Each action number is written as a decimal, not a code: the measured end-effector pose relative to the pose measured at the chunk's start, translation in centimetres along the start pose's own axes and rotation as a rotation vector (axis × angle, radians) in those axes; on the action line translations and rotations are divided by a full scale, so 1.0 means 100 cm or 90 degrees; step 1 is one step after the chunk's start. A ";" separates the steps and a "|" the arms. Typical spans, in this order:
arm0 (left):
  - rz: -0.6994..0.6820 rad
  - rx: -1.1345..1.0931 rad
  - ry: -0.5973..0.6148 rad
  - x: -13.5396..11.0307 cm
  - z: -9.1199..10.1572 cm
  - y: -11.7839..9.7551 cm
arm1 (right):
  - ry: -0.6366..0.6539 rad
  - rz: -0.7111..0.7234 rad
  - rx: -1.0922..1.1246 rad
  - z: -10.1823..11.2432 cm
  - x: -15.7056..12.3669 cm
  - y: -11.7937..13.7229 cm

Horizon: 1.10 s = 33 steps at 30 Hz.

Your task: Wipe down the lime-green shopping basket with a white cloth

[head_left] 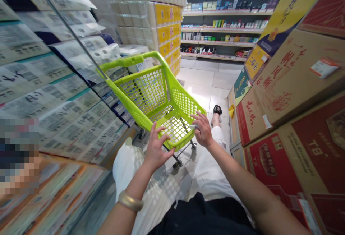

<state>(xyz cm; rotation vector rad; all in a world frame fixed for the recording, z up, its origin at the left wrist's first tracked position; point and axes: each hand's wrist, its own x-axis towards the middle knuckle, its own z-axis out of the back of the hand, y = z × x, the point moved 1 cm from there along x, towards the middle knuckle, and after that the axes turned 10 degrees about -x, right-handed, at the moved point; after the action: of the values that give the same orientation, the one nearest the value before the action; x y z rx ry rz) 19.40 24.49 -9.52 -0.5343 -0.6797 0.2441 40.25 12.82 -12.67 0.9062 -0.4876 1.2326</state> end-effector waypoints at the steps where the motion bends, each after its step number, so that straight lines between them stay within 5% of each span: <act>1: -0.001 -0.001 -0.002 0.001 -0.001 0.000 | -0.023 -0.043 -0.006 -0.001 0.003 -0.005; 5: -0.002 -0.005 -0.020 0.002 -0.005 -0.001 | -0.049 -0.111 -0.018 -0.009 -0.006 0.031; 10: 0.010 0.003 -0.008 0.000 -0.001 0.000 | 0.081 0.071 0.017 -0.014 -0.028 0.083; 13: 0.010 0.006 0.001 -0.001 0.004 0.002 | 0.103 0.132 0.027 -0.007 -0.021 0.052; 18: 0.017 0.004 0.000 -0.001 0.005 0.002 | -0.014 -0.090 -0.032 0.006 0.006 -0.026; 22: 0.023 0.000 -0.007 -0.001 0.003 0.002 | -0.043 -0.126 -0.043 -0.002 -0.002 -0.003; 27: 0.016 0.001 -0.005 -0.001 0.005 0.003 | 0.058 0.031 -0.014 -0.012 -0.026 0.065; 31: 0.015 -0.003 0.006 -0.002 0.008 0.005 | 0.084 0.117 -0.008 -0.003 -0.016 0.038; 33: 0.012 -0.007 0.009 -0.002 0.009 0.006 | 0.051 0.051 -0.026 0.006 -0.005 0.005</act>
<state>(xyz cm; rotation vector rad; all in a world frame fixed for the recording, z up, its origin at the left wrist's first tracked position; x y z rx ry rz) 18.63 25.29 -9.35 -0.5530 -0.6627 0.2546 39.67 12.06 -12.56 0.8066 -0.4867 1.3223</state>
